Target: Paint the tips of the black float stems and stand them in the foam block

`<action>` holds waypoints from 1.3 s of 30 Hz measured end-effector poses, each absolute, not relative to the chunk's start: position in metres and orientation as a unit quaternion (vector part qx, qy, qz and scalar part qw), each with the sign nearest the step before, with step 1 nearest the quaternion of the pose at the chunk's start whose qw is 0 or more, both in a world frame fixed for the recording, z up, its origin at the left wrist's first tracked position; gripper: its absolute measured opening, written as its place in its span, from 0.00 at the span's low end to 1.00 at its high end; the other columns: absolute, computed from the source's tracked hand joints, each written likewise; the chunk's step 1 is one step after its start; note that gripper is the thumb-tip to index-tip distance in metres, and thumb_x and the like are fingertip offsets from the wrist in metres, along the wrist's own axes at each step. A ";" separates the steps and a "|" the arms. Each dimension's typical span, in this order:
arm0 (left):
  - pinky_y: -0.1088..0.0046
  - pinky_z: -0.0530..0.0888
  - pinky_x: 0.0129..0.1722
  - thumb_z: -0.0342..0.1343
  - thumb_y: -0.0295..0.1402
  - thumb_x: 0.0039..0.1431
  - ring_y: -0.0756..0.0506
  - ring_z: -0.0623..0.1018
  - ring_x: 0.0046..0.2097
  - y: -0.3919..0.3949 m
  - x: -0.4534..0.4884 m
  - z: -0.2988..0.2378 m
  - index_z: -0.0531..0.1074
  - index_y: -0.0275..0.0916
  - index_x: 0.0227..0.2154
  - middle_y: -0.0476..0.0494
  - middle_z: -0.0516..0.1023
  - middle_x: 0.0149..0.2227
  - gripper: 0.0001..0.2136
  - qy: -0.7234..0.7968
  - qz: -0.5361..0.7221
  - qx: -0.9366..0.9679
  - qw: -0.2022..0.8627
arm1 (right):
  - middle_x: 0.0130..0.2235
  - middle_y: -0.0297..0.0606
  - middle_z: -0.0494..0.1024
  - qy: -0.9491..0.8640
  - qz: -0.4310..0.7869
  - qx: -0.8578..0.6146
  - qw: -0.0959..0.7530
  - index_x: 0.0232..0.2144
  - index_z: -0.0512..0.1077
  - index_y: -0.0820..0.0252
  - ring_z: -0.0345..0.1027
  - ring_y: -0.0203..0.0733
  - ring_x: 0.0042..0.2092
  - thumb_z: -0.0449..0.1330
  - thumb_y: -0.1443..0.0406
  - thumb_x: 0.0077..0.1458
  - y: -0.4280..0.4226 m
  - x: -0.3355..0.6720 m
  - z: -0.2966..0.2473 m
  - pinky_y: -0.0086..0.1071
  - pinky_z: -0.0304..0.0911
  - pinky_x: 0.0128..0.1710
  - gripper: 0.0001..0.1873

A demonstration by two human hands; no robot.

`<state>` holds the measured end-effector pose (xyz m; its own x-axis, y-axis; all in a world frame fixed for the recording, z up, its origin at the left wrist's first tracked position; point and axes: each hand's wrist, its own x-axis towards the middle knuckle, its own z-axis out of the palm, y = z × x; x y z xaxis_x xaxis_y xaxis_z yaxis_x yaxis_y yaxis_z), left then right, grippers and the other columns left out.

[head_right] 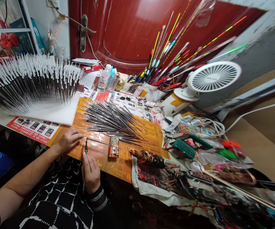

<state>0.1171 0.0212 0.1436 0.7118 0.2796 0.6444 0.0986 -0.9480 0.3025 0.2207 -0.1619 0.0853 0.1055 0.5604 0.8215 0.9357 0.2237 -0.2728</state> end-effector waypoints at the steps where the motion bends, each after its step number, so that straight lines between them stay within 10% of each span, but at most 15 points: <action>1: 0.67 0.75 0.42 0.48 0.32 0.71 0.46 0.75 0.39 0.021 0.117 0.143 0.77 0.38 0.41 0.42 0.78 0.37 0.11 0.106 0.362 0.918 0.126 | 0.52 0.49 0.80 -0.637 -0.206 -0.586 0.456 0.69 0.57 0.62 0.76 0.47 0.51 0.55 0.76 0.63 -0.162 0.221 0.085 0.40 0.75 0.50 0.33; 23: 0.68 0.73 0.40 0.47 0.29 0.70 0.45 0.73 0.38 0.029 0.112 0.158 0.77 0.38 0.39 0.42 0.75 0.34 0.12 0.140 0.326 0.935 0.030 | 0.49 0.46 0.81 -0.678 -0.202 -0.528 0.469 0.68 0.59 0.61 0.78 0.48 0.48 0.56 0.76 0.63 -0.170 0.231 0.084 0.39 0.75 0.47 0.33; 39: 0.55 0.70 0.55 0.47 0.26 0.68 0.39 0.69 0.51 0.179 0.026 0.363 0.75 0.35 0.34 0.37 0.72 0.43 0.12 0.200 0.287 0.906 -0.238 | 0.46 0.43 0.83 -0.679 -0.220 -0.503 0.487 0.68 0.59 0.53 0.81 0.51 0.42 0.57 0.70 0.63 -0.166 0.235 0.082 0.40 0.81 0.38 0.33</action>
